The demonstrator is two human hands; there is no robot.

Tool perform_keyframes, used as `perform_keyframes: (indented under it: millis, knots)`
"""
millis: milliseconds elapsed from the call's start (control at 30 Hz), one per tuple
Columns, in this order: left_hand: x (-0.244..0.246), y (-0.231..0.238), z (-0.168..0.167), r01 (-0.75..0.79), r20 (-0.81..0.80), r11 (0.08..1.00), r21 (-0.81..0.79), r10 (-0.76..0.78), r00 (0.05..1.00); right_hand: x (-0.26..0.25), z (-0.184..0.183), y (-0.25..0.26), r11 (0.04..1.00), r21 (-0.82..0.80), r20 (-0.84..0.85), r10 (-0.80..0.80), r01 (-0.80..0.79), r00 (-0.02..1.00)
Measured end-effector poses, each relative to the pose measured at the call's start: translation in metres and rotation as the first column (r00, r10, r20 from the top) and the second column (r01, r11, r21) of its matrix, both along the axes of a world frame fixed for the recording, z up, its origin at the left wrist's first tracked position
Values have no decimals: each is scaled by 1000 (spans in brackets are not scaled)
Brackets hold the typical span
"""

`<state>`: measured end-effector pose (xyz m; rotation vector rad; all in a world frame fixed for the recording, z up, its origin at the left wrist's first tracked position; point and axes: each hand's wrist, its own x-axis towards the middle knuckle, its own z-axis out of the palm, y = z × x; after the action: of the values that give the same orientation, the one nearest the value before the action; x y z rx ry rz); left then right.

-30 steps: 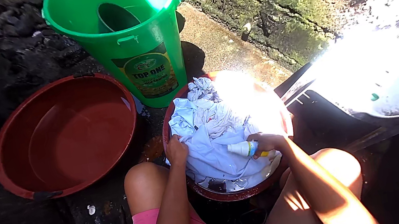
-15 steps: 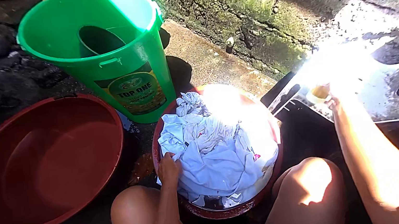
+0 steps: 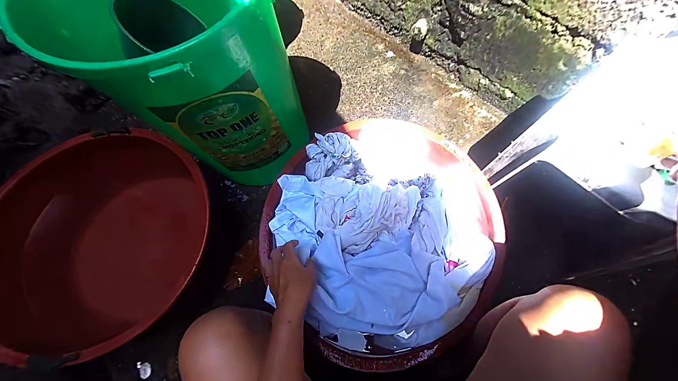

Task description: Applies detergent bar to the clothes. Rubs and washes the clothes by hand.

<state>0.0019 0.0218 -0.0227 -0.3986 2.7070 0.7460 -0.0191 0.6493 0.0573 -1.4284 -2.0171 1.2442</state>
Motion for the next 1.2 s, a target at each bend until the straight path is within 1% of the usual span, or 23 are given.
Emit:
perform_keyframes:
  millis: [67, 100, 200, 267, 300, 367, 400, 467, 500, 533, 600, 633, 667, 700, 767, 833, 900, 933, 967, 1000, 1033, 1133, 1200]
  knots:
    - [4, 7, -2, 61, -216, 998, 18, -56, 975, 1, 0, 2, 1000, 0, 0, -2, 2, 1000]
    - [8, 12, -3, 131, -332, 991, 32, -113, 937, 3, 2, 1, 999, 13, -5, -40, 40, 999]
    - [28, 42, -10, 400, -539, 916, 31, -322, 778, 5, 25, -49, 964, 196, 47, -194, 181, 980]
    - [47, 68, -22, 559, -485, 829, 8, -485, 727, -5, 36, -95, 926, 331, 7, -198, 185, 980]
    - [56, 80, -27, 611, -402, 792, 2, -559, 725, -8, 43, -127, 936, 329, -2, -137, 130, 991]
    - [68, 98, -37, 661, -159, 750, -2, -653, 740, -5, 46, -192, 967, 206, 20, 149, -150, 989]
    - [71, 101, -43, 659, -57, 752, 0, -658, 751, -4, 39, -219, 944, 161, -2, 292, -288, 956]
    - [73, 99, -56, 624, 66, 781, 17, -624, 779, 12, 32, -273, 819, 9, 81, 572, -574, 817]
    - [72, 96, -58, 601, 114, 798, 45, -602, 790, 27, 36, -301, 708, -121, 169, 706, -696, 688]
    - [70, 92, -57, 578, 146, 812, 82, -584, 799, 43, 19, -323, 609, -129, 183, 790, -783, 585]
    - [67, 85, -51, 527, 158, 830, 183, -554, 817, 64, -22, -353, 447, -184, 248, 883, -876, 399]
    - [65, 81, -47, 503, 127, 831, 237, -540, 832, 70, -29, -367, 383, -258, 344, 895, -887, 286]
    - [63, 77, -43, 484, 79, 824, 295, -525, 847, 76, -28, -380, 338, -366, 471, 871, -867, 141]
    - [61, 73, -38, 467, 29, 811, 354, -508, 861, 83, -38, -386, 323, -426, 560, 828, -845, 34]
    - [56, 64, -24, 431, -49, 772, 467, -464, 884, 100, -110, -374, 339, -253, 547, 823, -906, 155]
    - [51, 52, -7, 372, -72, 747, 551, -402, 913, 99, -133, -364, 369, -210, 509, 832, -905, 221]
    - [46, 39, 3, 311, -88, 755, 578, -321, 943, 94, -116, -363, 442, -199, 382, 857, -875, 346]
    - [45, 33, 6, 274, -98, 759, 591, -270, 958, 92, -101, -365, 497, -227, 259, 860, -837, 440]
    - [43, 28, 7, 236, -109, 758, 608, -215, 971, 92, -82, -370, 555, -275, 130, 831, -785, 541]
    - [41, 25, 7, 197, -122, 751, 631, -154, 980, 94, -58, -376, 586, -336, 27, 788, -737, 615]
    - [40, 24, 6, 162, -135, 733, 661, -95, 986, 94, -47, -380, 610, -360, -70, 737, -706, 672]
    - [37, 29, -2, 72, -134, 651, 756, 46, 990, 88, -60, -386, 648, -363, -315, 590, -669, 743]
    - [38, 36, -6, 23, -107, 619, 785, 99, 989, 84, -67, -401, 677, -342, -423, 508, -651, 751]
